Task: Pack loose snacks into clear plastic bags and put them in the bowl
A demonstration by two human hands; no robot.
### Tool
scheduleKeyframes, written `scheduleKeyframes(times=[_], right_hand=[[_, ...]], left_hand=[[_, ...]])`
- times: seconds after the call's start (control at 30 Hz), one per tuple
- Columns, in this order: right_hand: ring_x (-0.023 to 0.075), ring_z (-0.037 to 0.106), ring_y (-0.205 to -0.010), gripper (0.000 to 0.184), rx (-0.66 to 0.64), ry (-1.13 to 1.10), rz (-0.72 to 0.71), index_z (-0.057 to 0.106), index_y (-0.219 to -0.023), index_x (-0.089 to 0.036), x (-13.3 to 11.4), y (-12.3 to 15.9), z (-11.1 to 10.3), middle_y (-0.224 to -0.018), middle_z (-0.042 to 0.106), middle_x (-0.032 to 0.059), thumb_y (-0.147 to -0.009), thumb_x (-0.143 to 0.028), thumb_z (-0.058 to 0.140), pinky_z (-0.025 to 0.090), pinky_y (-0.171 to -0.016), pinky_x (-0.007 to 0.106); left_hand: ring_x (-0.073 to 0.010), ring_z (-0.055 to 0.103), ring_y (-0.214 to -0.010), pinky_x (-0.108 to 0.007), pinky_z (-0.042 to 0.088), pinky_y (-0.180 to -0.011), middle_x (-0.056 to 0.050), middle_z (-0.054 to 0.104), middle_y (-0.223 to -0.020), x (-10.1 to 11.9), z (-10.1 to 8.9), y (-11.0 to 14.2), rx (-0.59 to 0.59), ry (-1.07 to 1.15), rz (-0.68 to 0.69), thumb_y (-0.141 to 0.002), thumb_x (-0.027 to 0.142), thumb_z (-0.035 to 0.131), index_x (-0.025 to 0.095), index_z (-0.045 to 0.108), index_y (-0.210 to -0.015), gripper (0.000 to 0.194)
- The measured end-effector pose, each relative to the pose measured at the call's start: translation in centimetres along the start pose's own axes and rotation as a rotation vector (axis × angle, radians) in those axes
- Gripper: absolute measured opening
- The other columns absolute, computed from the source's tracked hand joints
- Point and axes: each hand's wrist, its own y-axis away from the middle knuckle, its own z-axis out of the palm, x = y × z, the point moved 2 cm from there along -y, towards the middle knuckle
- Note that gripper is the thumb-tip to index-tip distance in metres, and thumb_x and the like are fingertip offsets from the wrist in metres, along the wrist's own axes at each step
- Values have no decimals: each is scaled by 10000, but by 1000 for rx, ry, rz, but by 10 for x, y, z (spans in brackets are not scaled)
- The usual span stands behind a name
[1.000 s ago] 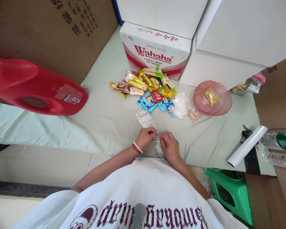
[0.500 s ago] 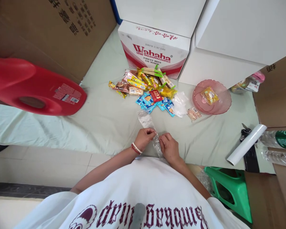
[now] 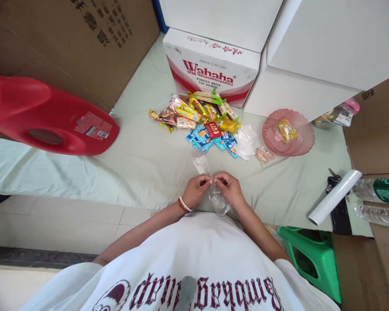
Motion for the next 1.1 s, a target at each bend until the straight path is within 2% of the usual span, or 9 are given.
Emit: scheduleKeyframes(times=[0.17,0.37,0.53,0.63,0.73,0.83,0.97,1.03,1.1], right_hand=[[130,479,-603,283,59,-124,96,660,-820,-212,2,-1,0,-690,582,-28,-801,-481,749,391,-589,272],[159,564,-735,353,165,-318,161,619,-829,-231,5,-1,-8,-853,666,11,-759,-540,774,497,-631,280],[158,581,-694,348,189,-318,193,573,-841,-241,10,2,-17,-754,606,-19,-770,-526,759,526,-625,286],[209,657,-913,368,92,-258,151,589,-992,-249,8,2,-19,-984,688,42,-773,-493,758,571,-728,328],[255,606,-1187,581,-51,-59,36,560,-1252,-273,1,-1,-15,-1346,613,104,-730,-390,787,579,-846,372],[258,581,-1222,606,-77,141,-92,579,-1339,-282,-8,-5,-10,-1410,551,113,-761,-346,751,565,-908,403],[282,501,-1327,356,-30,234,-298,742,-1111,-290,-21,-14,-6,-1431,527,86,-769,-387,772,470,-1073,444],[275,570,-1231,209,-11,184,-276,760,-942,-270,-23,-20,-6,-1338,594,81,-784,-408,754,497,-1026,429],[245,647,-1022,178,-30,119,-213,734,-864,-243,-22,-27,-5,-1110,679,76,-806,-411,719,540,-899,393]], left_hand=[[-119,503,-653,-258,399,-644,14,617,-692,1,-6,3,6,42,14,-816,375,660,167,689,-769,215],[-108,507,-634,-250,430,-650,36,586,-671,-4,-18,4,37,251,-25,-791,355,689,185,636,-755,182],[-115,583,-764,-261,499,-731,-13,671,-882,-6,-33,5,55,496,-92,-733,366,742,174,631,-743,222],[-135,615,-834,-267,524,-741,-34,690,-956,-5,-36,7,69,515,-152,-694,356,767,168,614,-726,244],[-155,633,-871,-281,544,-742,-43,699,-979,-2,-33,8,55,521,-181,-671,356,771,171,590,-719,263],[-142,624,-805,-290,556,-712,-25,693,-923,1,-28,8,19,554,-220,-646,351,772,176,555,-700,284],[-103,573,-675,-283,552,-677,22,641,-760,1,-27,8,-62,560,-268,-642,339,772,184,497,-652,316],[-97,562,-645,-280,549,-665,40,605,-710,-1,-30,8,-87,545,-279,-640,353,782,187,480,-636,345],[-113,592,-659,-299,560,-681,42,588,-693,-4,-32,10,-128,531,-303,-645,384,792,187,494,-654,357]])
